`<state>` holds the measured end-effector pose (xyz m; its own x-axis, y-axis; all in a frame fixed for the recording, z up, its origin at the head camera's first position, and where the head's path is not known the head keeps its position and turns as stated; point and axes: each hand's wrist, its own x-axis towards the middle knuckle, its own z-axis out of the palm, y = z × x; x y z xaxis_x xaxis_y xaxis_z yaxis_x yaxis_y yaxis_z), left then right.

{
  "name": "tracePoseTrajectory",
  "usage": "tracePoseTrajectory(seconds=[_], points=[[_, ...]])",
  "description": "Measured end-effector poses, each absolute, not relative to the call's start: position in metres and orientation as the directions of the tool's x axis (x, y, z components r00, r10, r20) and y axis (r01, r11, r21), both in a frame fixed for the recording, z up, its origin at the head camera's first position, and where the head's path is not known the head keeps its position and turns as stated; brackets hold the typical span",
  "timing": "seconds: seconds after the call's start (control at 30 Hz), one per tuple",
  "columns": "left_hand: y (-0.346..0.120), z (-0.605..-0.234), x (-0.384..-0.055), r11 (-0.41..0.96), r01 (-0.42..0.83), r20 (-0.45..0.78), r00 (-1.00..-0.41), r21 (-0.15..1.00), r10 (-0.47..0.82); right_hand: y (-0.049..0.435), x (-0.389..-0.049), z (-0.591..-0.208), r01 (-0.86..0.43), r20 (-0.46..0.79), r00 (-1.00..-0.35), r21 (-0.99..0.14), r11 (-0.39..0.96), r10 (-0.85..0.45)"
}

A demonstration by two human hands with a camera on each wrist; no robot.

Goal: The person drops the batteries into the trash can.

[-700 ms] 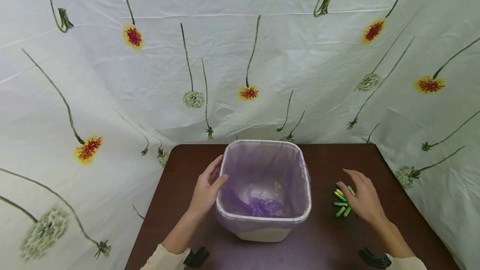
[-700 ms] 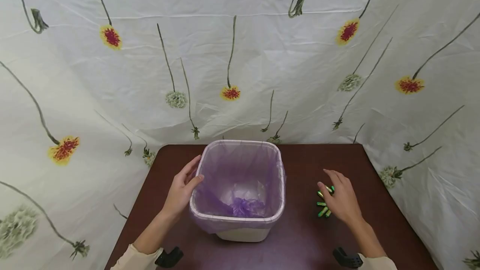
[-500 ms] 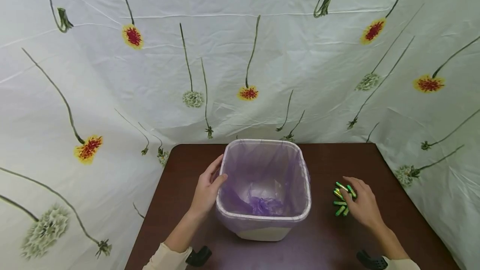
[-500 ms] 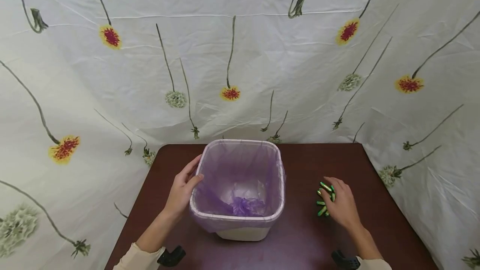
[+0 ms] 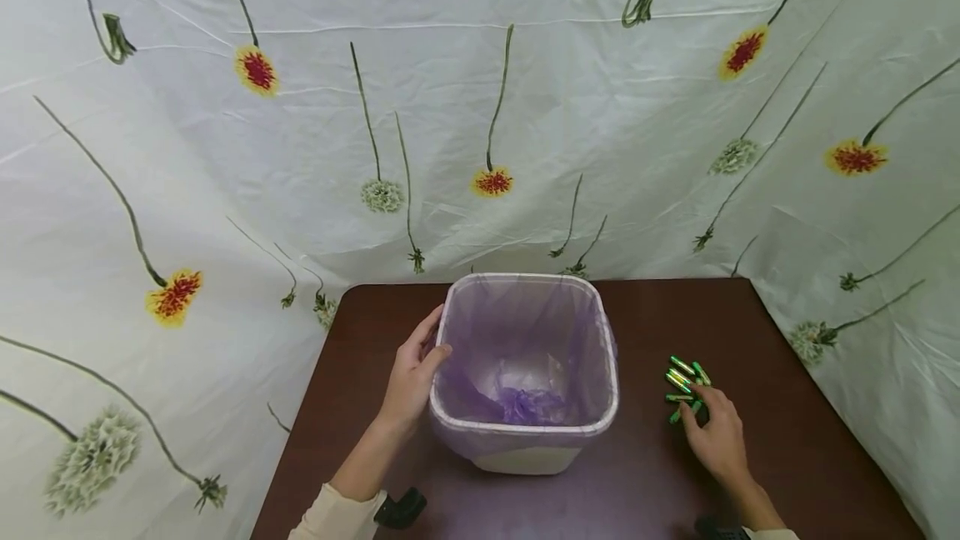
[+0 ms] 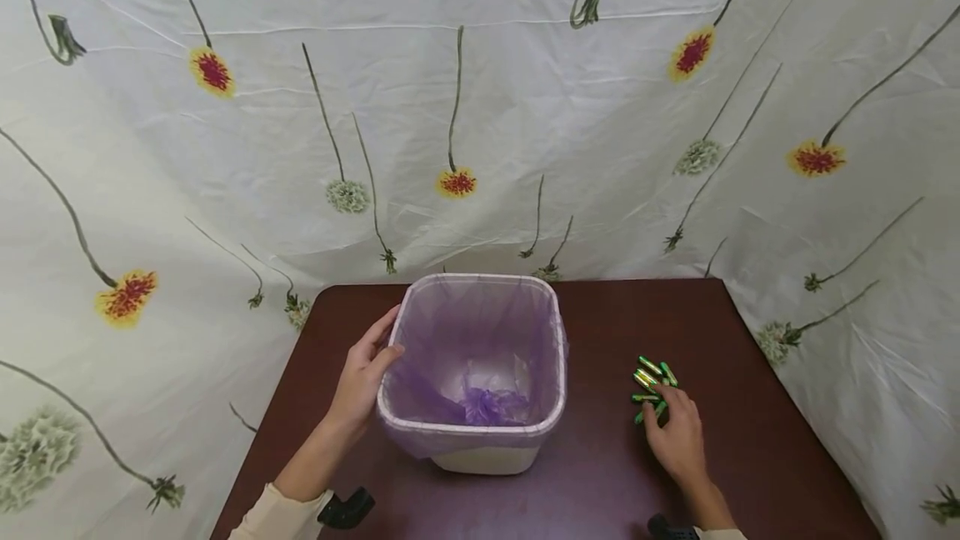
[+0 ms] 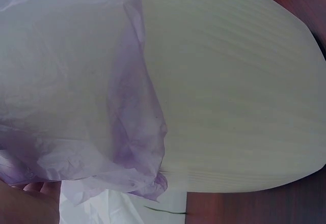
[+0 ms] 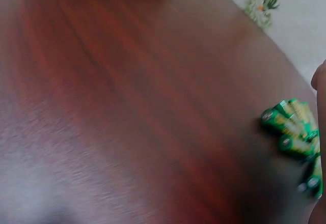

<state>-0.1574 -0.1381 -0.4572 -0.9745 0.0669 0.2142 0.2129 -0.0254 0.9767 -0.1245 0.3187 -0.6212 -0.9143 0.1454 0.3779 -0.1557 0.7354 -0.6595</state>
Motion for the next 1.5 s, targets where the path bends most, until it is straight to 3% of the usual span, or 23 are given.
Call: tracePoseTrajectory(seconds=[0.57, 1.5], points=[[-0.138, -0.452, -0.157, -0.022, 0.192, 0.194, -0.976, 0.981, 0.104, 0.319, -0.114, -0.657, -0.103, 0.440, -0.857, -0.654, 0.749, 0.267], [-0.140, -0.454, -0.154, 0.004, 0.154, 0.153, -0.982, 0.988, 0.114, 0.310, -0.114, -0.661, 0.051, 0.502, -0.769, -0.570, 0.820, 0.396]])
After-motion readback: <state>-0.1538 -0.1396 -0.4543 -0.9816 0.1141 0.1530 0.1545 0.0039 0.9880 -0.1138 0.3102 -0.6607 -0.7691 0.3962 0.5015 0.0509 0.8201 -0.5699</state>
